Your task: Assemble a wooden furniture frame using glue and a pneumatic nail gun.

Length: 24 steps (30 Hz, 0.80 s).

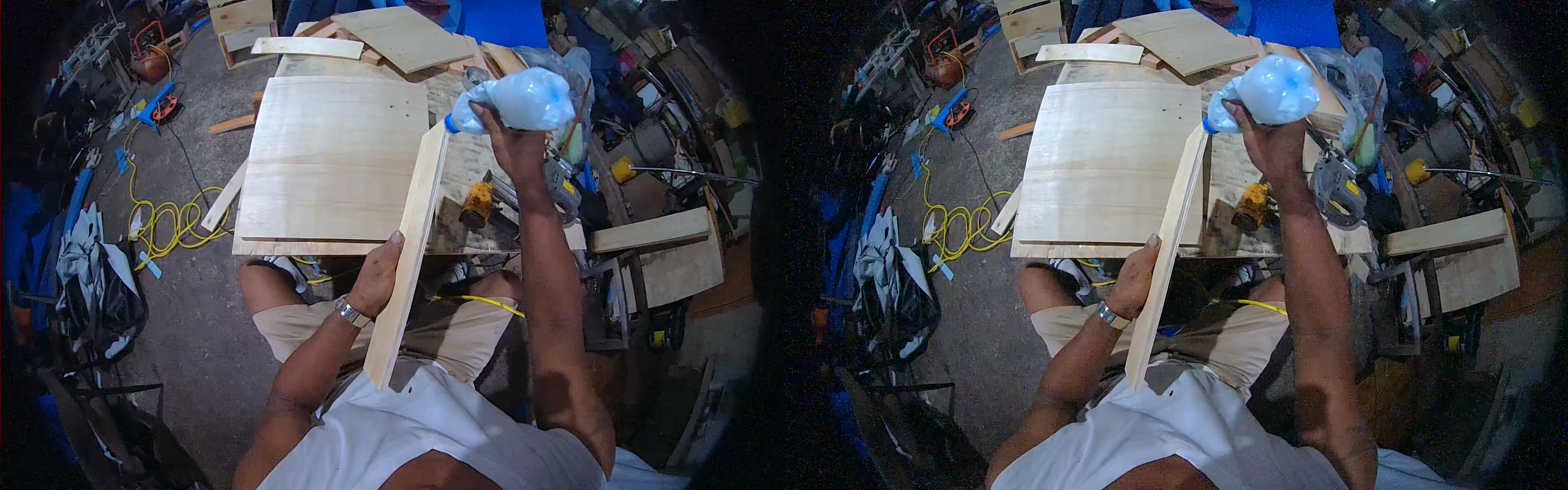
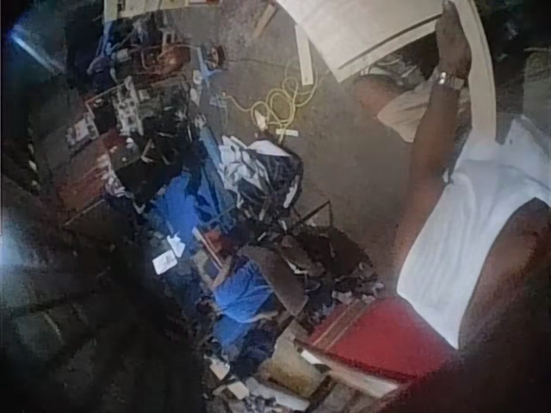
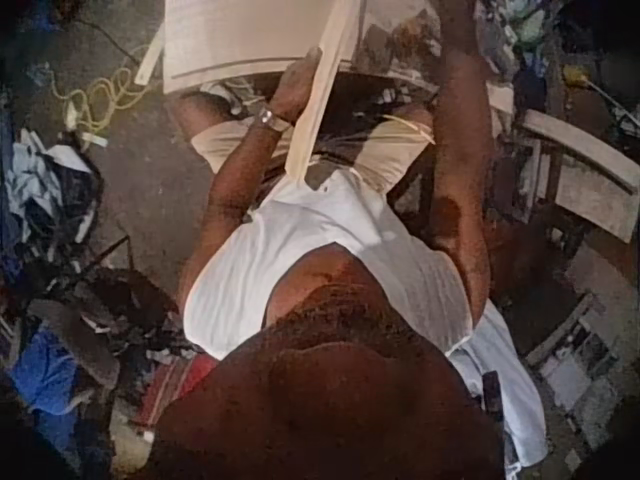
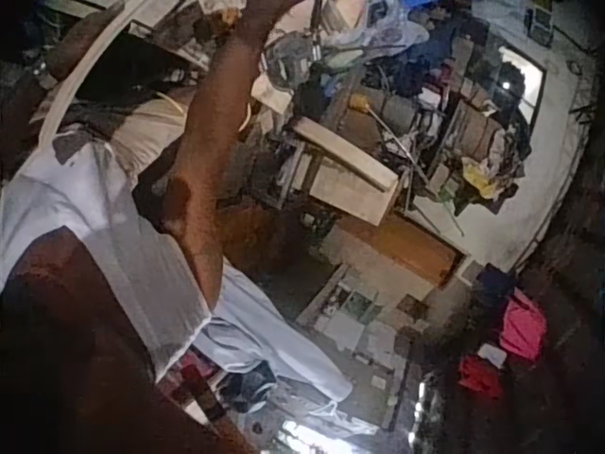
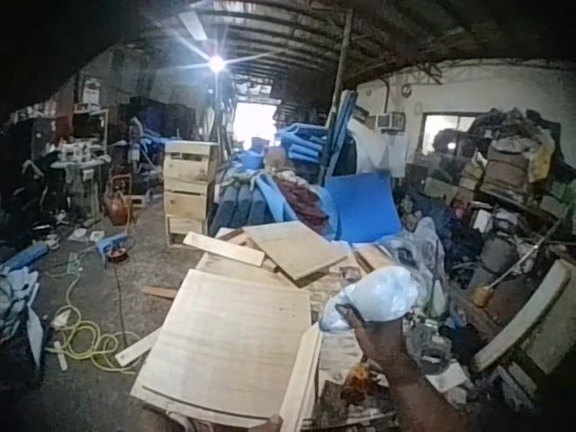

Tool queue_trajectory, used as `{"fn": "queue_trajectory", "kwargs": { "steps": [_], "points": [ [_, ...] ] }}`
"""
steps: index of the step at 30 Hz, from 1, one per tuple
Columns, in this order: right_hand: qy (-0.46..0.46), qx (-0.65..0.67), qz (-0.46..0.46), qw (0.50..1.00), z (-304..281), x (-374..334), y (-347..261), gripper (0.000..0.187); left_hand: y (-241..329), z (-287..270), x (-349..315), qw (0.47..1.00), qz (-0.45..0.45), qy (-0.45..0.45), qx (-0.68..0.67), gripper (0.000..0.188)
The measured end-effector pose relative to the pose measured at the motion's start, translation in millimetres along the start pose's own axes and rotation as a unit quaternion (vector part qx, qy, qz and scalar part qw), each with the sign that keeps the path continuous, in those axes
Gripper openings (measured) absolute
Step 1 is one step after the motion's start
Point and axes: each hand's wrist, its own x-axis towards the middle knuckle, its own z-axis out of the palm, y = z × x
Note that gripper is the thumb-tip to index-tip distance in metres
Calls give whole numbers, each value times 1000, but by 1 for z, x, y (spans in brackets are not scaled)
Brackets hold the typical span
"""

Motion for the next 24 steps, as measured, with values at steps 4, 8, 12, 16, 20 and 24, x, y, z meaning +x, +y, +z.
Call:
{"fn": "queue_trajectory", "kwargs": {
  "steps": [4, 8, 12, 16, 20, 24],
  "points": [
    [-154, -419, 0, 895, 0, -43, -40, 23, -3, -2, 8, 999, -12, 13, -30, 61],
    [-212, -327, -37, 920, -7, -36, -40, 15, -3, -1, 6, 997, 72, 4, -32, 60],
    [-168, -652, -128, 728, -8, -8, -31, 44, 2, 4, 2, 997, 54, -42, -21, 58],
    [-242, -461, -51, 852, -5, -40, -50, 39, 1, -1, 7, 996, 76, 11, -35, 57],
    [-180, -417, -107, 884, -7, -36, -43, 36, -5, -4, 11, 987, 157, 13, 35, 53],
    [-154, -522, -63, 836, -9, -11, -26, 32, -2, -6, 14, 998, 46, -34, 18, 57]
  ]
}}
